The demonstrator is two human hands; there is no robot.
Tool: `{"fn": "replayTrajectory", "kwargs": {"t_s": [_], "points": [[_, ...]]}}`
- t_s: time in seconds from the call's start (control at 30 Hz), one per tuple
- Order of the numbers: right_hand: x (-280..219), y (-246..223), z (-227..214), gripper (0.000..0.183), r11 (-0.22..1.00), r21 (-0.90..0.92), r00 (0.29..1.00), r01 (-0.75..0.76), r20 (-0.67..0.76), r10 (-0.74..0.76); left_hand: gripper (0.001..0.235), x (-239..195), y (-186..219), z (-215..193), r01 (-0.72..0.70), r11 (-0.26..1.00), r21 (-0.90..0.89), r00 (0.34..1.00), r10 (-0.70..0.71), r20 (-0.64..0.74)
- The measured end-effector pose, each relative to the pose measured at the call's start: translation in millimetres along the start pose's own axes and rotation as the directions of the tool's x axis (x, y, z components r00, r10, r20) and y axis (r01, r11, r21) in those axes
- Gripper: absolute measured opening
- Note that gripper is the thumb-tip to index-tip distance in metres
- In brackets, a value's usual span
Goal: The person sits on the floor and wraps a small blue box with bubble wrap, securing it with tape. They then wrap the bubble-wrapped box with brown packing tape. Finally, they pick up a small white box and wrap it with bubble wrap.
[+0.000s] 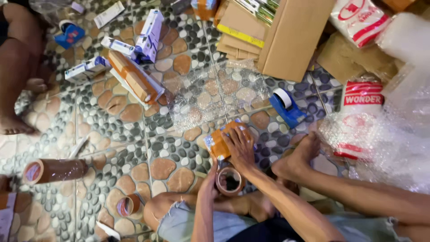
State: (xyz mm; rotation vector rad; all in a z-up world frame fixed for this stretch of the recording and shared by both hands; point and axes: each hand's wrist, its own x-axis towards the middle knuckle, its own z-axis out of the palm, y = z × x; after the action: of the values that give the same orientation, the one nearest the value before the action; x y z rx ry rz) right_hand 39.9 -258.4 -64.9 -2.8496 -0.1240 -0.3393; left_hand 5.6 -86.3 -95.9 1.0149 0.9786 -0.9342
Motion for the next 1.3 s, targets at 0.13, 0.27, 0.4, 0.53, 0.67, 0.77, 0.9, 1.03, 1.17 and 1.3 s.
{"fn": "replayTrajectory", "kwargs": {"t_s": [0.13,0.27,0.4,0.53,0.67,0.77,0.9,1.03,1.17,1.3], "points": [[17,3,-34,0.096,0.991,0.119,0.982,0.056,0.170,-0.076,0.074,-7,-6,28,-0.068,0.990,-0.124,0.996,0.076,0.057],[-11,-11,-96,0.038,0.927,0.305,0.972,0.220,-0.144,-0.184,0.106,0,-9,32,0.040,0.976,-0.213,0.978,0.005,0.206],[-81,-21,-63,0.074,0.942,0.330,0.921,0.065,0.343,-0.184,0.090,-6,-12,32,-0.122,0.975,-0.187,0.979,0.149,0.137],[-91,-15,-46,0.035,0.868,0.471,0.945,0.154,0.185,-0.268,0.066,-54,-3,36,-0.538,0.697,0.474,0.626,0.707,-0.329],[-75,-16,-70,0.049,0.868,0.358,0.925,0.343,0.028,-0.378,0.088,-111,41,87,-0.451,-0.091,0.888,0.307,0.918,0.251],[-87,-16,-46,0.024,0.898,0.357,0.945,0.257,0.104,-0.311,0.108,-65,59,139,-0.206,-0.464,0.861,0.395,0.766,0.507],[-60,2,-79,0.042,0.880,0.312,0.854,0.359,0.271,-0.444,0.097,-22,60,144,0.056,-0.652,0.756,0.173,0.752,0.636],[1,26,-163,0.060,0.982,0.185,0.507,0.022,0.845,-0.170,0.101,-35,63,135,-0.154,-0.630,0.761,0.091,0.758,0.645],[-37,118,-77,0.059,0.959,-0.063,0.772,0.275,0.610,-0.181,0.093,-41,68,135,-0.292,-0.571,0.767,0.153,0.764,0.627],[1,177,28,0.041,0.970,0.012,0.829,0.245,0.516,-0.216,0.109,-48,71,129,-0.343,-0.558,0.755,0.232,0.729,0.644]]}}
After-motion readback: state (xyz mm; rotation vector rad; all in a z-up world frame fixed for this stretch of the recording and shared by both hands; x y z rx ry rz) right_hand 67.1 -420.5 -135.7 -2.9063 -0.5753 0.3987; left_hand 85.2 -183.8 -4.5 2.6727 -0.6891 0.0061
